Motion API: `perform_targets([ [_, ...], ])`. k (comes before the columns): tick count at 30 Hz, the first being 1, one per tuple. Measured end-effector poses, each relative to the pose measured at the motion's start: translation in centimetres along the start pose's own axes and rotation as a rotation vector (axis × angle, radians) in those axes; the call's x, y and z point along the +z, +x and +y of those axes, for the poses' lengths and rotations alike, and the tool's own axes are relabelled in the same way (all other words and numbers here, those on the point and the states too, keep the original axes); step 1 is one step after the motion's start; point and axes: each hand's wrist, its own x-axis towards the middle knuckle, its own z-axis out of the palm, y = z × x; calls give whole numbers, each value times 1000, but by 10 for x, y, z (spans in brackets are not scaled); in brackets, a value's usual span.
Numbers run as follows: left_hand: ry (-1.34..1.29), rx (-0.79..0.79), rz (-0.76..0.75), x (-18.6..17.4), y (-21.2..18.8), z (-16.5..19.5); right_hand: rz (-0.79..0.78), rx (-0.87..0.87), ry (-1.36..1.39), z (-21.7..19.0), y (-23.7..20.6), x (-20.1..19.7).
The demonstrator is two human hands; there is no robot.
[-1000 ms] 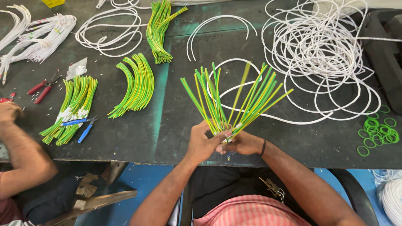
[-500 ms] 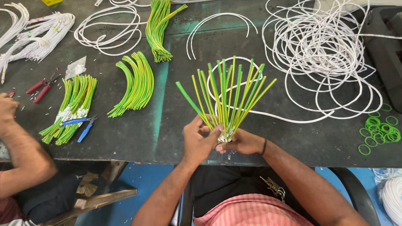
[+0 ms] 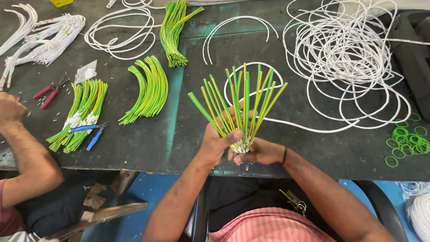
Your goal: The person gathers a bundle of green and yellow insulated wires, wraps a white cable tie around the bundle, and secures it with a green rubber band, placing the finished bundle with others on the workbench.
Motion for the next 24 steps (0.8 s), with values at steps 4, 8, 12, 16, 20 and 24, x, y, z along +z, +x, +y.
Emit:
perform_targets([
  [4, 260, -40, 147, 1, 6, -7, 13, 9, 64, 3, 1, 0],
  [8, 362, 0, 213, 0, 1, -25, 44, 10, 57, 9, 2, 0],
  [12, 465, -43, 201, 0, -11, -45, 70, -18, -1, 10, 0, -1],
  [16, 513, 35, 57, -3, -16, -49, 139, -7, 64, 2, -5, 2],
  [20, 217, -143, -96, -11, -11, -34, 202, -280, -198, -4, -5, 0],
  [24, 182, -37, -214, -13, 2, -23, 92, -92, -124, -1, -2, -4],
])
